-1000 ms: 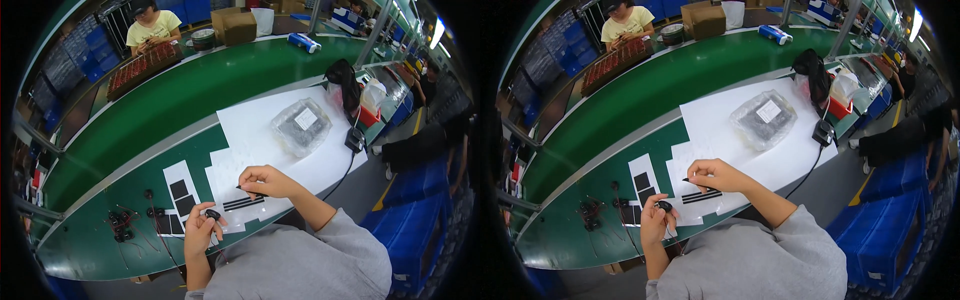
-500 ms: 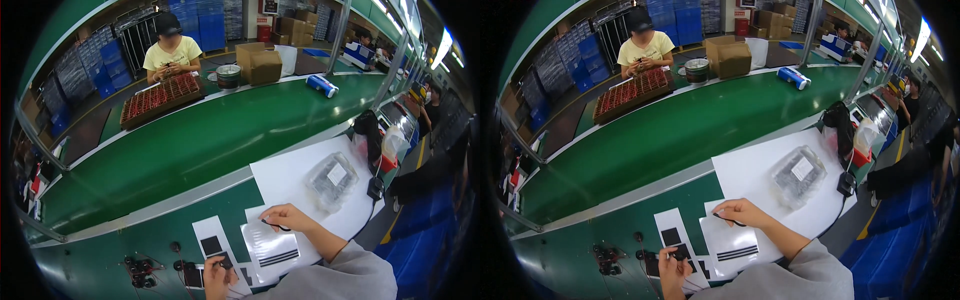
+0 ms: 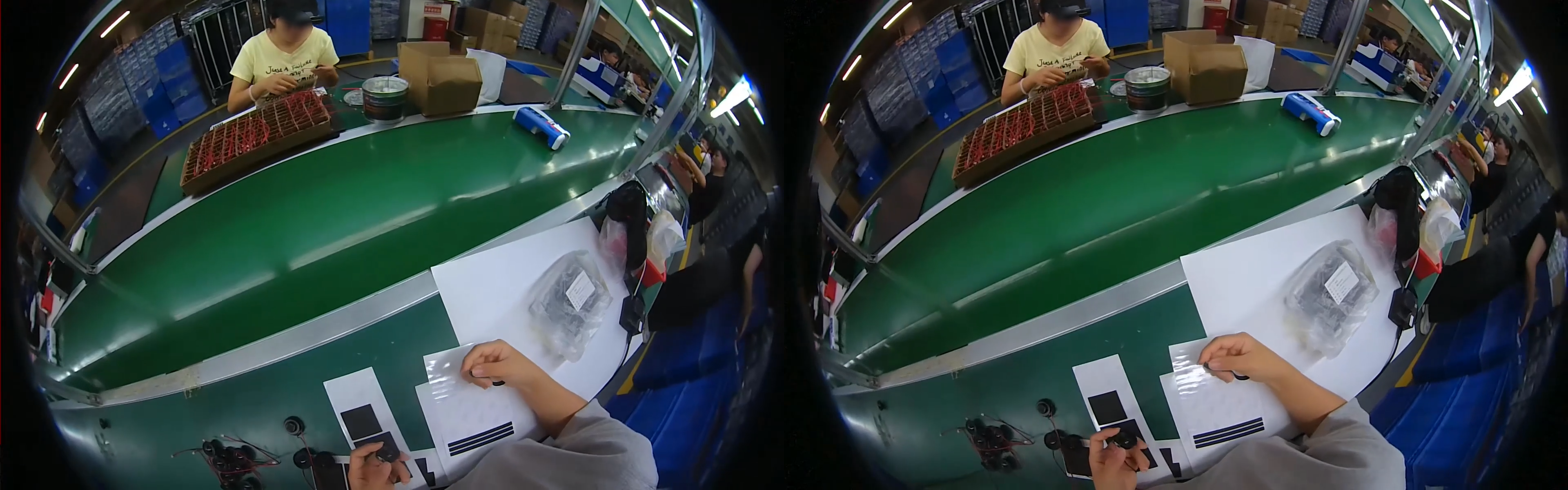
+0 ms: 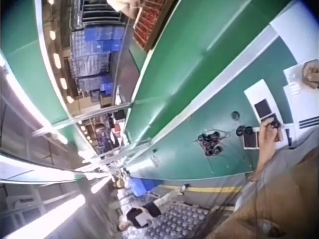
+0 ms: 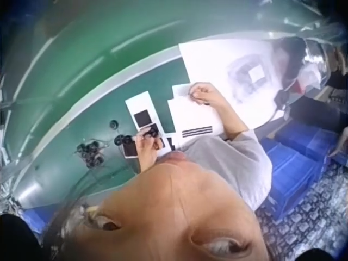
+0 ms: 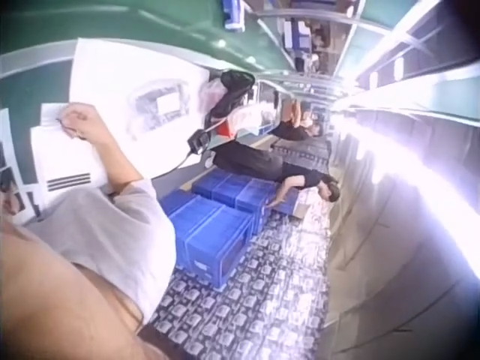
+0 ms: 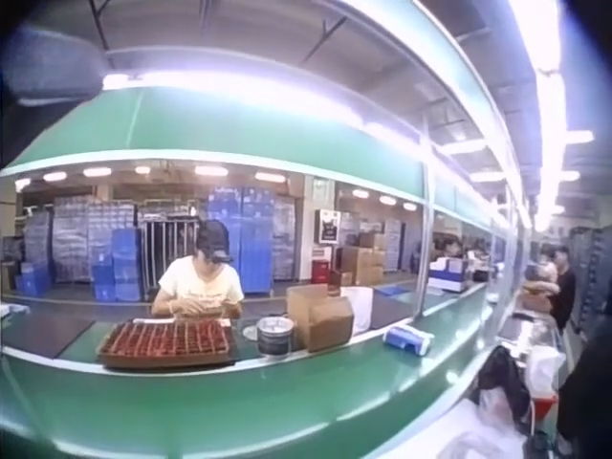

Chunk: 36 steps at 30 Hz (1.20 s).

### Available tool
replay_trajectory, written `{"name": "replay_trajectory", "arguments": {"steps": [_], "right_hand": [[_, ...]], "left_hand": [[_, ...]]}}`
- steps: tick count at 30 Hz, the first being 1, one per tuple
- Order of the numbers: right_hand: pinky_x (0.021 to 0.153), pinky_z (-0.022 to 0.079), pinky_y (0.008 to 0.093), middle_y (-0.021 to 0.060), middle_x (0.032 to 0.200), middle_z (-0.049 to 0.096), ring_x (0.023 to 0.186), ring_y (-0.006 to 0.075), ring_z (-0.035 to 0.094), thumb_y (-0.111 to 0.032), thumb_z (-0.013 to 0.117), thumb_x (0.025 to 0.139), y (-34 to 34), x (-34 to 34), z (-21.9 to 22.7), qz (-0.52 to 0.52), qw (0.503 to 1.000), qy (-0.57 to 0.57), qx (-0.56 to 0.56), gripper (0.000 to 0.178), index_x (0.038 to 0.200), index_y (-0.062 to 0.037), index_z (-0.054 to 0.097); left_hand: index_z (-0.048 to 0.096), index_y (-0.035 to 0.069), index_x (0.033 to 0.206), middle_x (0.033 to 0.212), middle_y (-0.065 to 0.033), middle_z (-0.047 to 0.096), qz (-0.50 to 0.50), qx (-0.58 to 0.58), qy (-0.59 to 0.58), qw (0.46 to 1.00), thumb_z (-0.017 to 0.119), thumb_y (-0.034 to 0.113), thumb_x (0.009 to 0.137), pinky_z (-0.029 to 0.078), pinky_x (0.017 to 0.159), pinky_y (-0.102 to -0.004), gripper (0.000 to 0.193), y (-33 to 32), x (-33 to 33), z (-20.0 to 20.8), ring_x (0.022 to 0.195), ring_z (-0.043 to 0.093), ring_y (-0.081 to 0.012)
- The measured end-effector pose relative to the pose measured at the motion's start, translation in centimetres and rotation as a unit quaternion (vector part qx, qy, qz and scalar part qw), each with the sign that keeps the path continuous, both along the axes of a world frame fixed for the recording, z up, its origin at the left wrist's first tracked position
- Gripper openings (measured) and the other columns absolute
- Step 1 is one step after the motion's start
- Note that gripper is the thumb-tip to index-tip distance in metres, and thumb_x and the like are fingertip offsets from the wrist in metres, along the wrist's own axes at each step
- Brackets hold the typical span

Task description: Manually attaching adhesive foam strips to small circular electronic components, such as speakers or buzzers, on an assembly line.

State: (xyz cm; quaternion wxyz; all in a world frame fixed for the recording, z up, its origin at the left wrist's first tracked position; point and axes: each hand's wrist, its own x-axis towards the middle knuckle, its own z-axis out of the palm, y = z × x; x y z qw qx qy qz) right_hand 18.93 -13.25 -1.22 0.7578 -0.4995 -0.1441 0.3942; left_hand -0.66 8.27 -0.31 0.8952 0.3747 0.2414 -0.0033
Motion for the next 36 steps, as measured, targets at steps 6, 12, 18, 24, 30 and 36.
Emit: {"name": "replay_trajectory", "arguments": {"steps": [6,12,18,24,30,36], "right_hand": [[0.047,0.035,0.0209,0.0051,0.061,0.053,0.049,0.0080,0.043,-0.001,0.052,0.080,-0.5,0.3,-0.7,0.011,0.999,0.005,0.042,0.014,0.090,0.0039,0.059],[0.047,0.035,0.0207,0.0058,0.060,0.054,0.049,0.0077,0.043,-0.002,0.054,0.078,-0.8,0.1,-2.3,0.021,0.997,-0.003,0.075,0.012,0.086,0.0043,0.060],[0.047,0.034,0.0197,0.0039,0.060,0.054,0.049,0.0065,0.042,-0.002,0.059,0.075,-0.7,-0.2,-0.4,0.032,0.999,-0.008,-0.005,0.010,0.083,0.0033,0.061],[0.046,0.033,0.0174,0.0009,0.062,0.055,0.049,0.0043,0.042,-0.008,0.062,0.075,0.0,-1.5,2.9,0.035,0.994,-0.080,-0.058,0.012,0.083,0.0001,0.063],[0.057,0.041,0.0191,0.0028,0.079,0.063,0.068,0.0062,0.053,-0.012,0.063,0.076,0.2,-6.1,6.3,0.022,0.975,-0.211,-0.063,0.013,0.085,-0.0027,0.064],[0.058,0.043,0.0186,0.0054,0.079,0.063,0.064,0.0062,0.054,-0.005,0.061,0.076,-1.2,-10.5,8.0,-0.025,0.974,-0.223,-0.043,0.010,0.084,-0.0018,0.065]], "left_hand": [[0.044,0.004,0.108,0.079,-0.0125,0.056,0.011,-0.012,-0.015,1.000,0.053,0.009,0.081,0.039,0.049,-0.0240,0.029,-0.1,-0.2,-0.3,0.055,0.050,-0.0164],[0.045,0.004,0.106,0.083,-0.0147,0.058,0.025,-0.019,-0.034,0.999,0.054,0.007,0.080,0.039,0.047,-0.0245,0.027,0.0,-0.3,-0.5,0.054,0.052,-0.0176],[0.046,0.007,0.101,0.072,-0.0088,0.052,0.003,0.012,-0.029,1.000,0.049,0.006,0.083,0.033,0.040,-0.0218,0.018,-0.4,-0.2,0.9,0.047,0.044,-0.0129],[0.036,0.008,0.107,0.072,-0.0176,0.051,0.024,0.094,-0.051,0.994,0.049,0.013,0.082,0.026,0.034,-0.0203,0.029,-1.0,0.0,0.7,0.036,0.031,-0.0086],[0.031,0.008,0.108,0.076,-0.0162,0.051,0.035,0.113,-0.175,0.977,0.051,0.004,0.078,0.039,0.038,-0.0273,0.036,-1.9,-0.7,1.7,0.041,0.046,-0.0162],[0.035,0.004,0.104,0.084,-0.0167,0.052,-0.034,0.073,-0.230,0.970,0.054,-0.002,0.076,0.048,0.056,-0.0318,0.034,-5.5,-0.3,3.5,0.058,0.055,-0.0217]]}}
